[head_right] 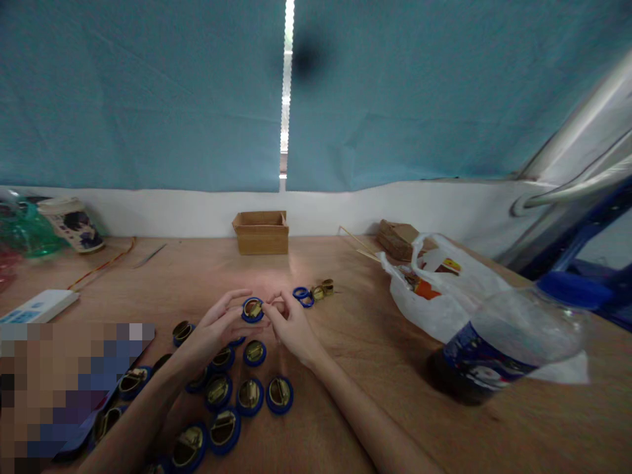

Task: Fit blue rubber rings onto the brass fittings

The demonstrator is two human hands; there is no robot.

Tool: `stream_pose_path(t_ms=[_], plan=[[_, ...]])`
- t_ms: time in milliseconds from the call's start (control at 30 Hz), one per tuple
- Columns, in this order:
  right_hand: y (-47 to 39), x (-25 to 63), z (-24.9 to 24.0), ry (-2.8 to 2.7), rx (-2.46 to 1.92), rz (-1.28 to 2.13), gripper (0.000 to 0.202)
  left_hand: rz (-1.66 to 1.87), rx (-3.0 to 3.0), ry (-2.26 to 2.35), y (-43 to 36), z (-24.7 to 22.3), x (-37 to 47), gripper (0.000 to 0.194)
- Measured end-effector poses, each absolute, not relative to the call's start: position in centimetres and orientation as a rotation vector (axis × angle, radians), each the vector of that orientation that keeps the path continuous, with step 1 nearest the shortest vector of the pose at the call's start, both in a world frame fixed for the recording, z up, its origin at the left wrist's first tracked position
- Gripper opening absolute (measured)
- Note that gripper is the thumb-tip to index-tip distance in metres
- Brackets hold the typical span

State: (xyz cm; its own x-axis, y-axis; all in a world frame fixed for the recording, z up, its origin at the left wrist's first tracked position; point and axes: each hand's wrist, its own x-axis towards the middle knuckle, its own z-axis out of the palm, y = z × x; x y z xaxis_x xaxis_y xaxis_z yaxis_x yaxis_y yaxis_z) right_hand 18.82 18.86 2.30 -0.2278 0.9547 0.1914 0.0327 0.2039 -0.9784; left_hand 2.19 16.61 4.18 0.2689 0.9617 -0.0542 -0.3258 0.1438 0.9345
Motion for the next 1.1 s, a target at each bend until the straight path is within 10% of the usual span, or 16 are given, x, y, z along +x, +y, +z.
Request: stream_pose_path(t_ms=[1100], plan=[[19.1, 19.5, 3.2, -1.757, -1.124, 0.940, 0.025, 1.036, 1.118, 0.864, 16.6, 3.6, 2.7, 0.043]])
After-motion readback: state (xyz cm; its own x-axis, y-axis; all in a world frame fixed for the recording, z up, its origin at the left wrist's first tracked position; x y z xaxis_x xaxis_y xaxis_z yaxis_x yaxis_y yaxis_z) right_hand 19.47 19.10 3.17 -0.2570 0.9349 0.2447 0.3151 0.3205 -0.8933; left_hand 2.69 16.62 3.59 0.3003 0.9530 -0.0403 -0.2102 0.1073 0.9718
